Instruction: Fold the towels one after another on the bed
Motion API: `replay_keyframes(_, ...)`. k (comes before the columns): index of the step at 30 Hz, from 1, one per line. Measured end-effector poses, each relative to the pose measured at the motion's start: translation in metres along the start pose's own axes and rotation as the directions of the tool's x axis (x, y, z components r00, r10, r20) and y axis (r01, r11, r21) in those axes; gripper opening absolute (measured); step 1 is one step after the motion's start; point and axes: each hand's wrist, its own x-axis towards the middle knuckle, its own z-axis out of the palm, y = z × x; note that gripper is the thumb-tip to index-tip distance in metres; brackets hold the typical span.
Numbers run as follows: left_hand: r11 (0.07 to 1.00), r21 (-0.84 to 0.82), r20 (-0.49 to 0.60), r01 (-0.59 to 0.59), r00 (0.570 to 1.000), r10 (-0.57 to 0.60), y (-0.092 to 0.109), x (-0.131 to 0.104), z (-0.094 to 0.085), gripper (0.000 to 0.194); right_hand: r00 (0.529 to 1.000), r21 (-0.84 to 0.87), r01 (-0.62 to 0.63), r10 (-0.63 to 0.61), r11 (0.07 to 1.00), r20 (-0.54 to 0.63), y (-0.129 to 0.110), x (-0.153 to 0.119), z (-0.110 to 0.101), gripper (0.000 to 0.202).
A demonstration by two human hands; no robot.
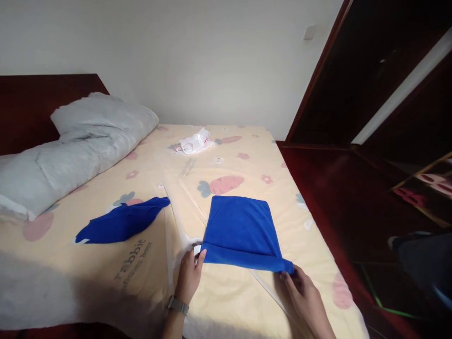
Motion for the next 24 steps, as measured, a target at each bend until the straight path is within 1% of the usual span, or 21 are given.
replay_keyframes(2,0.998,0.061,0.009,0.014,1.0,-0.015,-0.002,-0.002,-0.004,0.046,1.0,-0.021,-0.015,0.015,1.0,-0.012,0.001,-0.001,-0.005,0.052)
replay_keyframes(4,0.993,0.117,0.05,0.002,0.999,-0.008,-0.005,-0.005,-0.009,0.052,1.0,-0.081,-0.011,0.01,0.997,-0.012,0.007,-0.001,-0.009,0.055)
replay_keyframes(6,0.986,0.16,0.108,-0.04,0.994,0.022,-0.008,-0.009,-0.013,0.05,1.0,-0.137,-0.002,0.005,0.991,0.018,0.014,-0.001,-0.012,0.057)
replay_keyframes(8,0.976,0.204,0.14,-0.077,0.989,0.049,-0.01,-0.012,-0.015,0.044,0.999,-0.155,-0.007,0.013,0.988,0.037,0.019,-0.002,-0.014,0.057)
replay_keyframes(9,0.971,0.221,0.143,-0.087,0.988,0.056,-0.009,-0.013,-0.015,0.042,0.999,-0.149,-0.024,0.03,0.989,0.038,0.019,-0.002,-0.015,0.058)
replay_keyframes(11,0.966,0.244,0.13,-0.084,0.99,0.053,-0.006,-0.014,-0.015,0.04,0.995,-0.122,-0.098,0.1,0.988,0.017,0.015,-0.003,-0.017,0.058)
replay_keyframes(13,0.961,0.268,0.117,-0.069,0.992,0.039,-0.001,-0.014,-0.013,0.04,0.984,-0.103,-0.179,0.179,0.979,-0.011,0.007,-0.005,-0.017,0.059)
replay_keyframes(15,0.958,0.281,0.104,-0.054,0.994,0.026,0.004,-0.014,-0.01,0.042,0.972,-0.105,-0.233,0.231,0.967,-0.032,-0.002,-0.004,-0.015,0.062)
replay_keyframes(17,0.972,0.234,0.101,-0.04,0.995,0.016,0.009,-0.015,-0.008,0.042,0.967,-0.117,-0.253,0.251,0.96,-0.032,-0.008,-0.003,-0.012,0.066)
replay_keyframes(19,0.992,0.126,0.109,-0.001,0.994,-0.013,0.012,-0.014,-0.006,0.042,0.966,-0.124,-0.259,0.258,0.958,-0.021,-0.011,0.0,-0.008,0.068)
replay_keyframes(21,0.997,-0.006,0.144,0.077,0.987,-0.075,0.013,-0.014,-0.006,0.04,0.968,-0.12,-0.249,0.25,0.961,-0.009,-0.011,0.003,-0.004,0.069)
replay_keyframes(24,0.965,-0.148,0.205,0.217,0.961,-0.184,0.014,-0.012,-0.005,0.042,0.978,-0.103,-0.209,0.208,0.972,-0.025,-0.011,0.006,0.001,0.068)
